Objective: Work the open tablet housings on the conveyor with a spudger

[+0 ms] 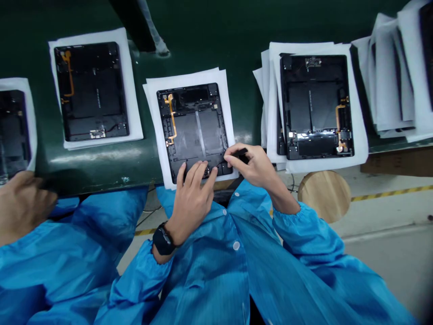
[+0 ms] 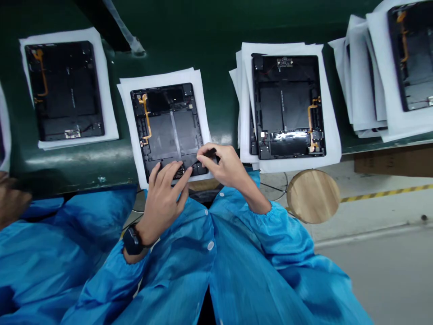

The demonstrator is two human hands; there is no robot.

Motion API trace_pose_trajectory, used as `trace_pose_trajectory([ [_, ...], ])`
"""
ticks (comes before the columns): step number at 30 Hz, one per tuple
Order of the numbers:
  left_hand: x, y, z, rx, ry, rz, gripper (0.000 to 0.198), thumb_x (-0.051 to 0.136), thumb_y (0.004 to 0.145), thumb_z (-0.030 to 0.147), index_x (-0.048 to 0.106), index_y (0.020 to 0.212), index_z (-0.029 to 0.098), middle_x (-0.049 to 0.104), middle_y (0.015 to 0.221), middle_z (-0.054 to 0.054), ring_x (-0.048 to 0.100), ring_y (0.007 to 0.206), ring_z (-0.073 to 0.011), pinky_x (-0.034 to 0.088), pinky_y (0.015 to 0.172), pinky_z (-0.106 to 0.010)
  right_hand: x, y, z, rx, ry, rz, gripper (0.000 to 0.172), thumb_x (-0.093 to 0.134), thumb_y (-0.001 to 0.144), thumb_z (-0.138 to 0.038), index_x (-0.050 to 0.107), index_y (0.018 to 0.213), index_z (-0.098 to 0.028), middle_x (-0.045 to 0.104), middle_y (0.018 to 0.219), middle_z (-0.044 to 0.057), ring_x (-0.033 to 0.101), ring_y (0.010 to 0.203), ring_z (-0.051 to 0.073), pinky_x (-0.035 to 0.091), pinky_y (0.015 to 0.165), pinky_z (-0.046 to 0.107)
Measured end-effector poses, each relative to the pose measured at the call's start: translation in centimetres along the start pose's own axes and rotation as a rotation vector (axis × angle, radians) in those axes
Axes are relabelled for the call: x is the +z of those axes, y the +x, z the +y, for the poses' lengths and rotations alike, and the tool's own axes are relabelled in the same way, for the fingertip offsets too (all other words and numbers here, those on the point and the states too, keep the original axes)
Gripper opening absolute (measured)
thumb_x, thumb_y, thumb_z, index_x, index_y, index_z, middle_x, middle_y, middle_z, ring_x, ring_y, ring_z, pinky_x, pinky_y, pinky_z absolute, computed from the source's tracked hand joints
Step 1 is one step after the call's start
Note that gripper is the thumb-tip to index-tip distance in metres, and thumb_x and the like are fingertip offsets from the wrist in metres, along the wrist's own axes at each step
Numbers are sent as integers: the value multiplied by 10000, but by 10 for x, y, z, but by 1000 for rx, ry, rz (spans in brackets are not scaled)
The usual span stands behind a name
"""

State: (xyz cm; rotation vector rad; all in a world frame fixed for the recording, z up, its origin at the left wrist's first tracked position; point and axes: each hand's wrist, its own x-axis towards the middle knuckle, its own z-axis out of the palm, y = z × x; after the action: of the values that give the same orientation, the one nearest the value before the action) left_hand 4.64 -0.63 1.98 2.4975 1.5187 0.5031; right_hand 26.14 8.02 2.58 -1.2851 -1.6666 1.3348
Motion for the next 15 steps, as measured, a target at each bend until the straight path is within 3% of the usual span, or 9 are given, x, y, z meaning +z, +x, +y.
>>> trace_pose_trajectory([
  [8,-1,6,2,9,67,11,451,581,991,115,620,1437,161,638,1419,-218,597,1366,-365,410,1222,-656,-1,-1,4,30,50,17,163,702,970,-344,716,934,-185,719,730,10,640,628,154,503,585,283],
  [15,-1,4,3,-18,25,-16,491,564,1001,134,589,1486,205,618,1447,-205,563,1399,-361,375,1241,-669,-1,-1,5,42,13,25,159,707,973,-342,724,943,-187,733,740,14,652,614,153,515,583,282],
])
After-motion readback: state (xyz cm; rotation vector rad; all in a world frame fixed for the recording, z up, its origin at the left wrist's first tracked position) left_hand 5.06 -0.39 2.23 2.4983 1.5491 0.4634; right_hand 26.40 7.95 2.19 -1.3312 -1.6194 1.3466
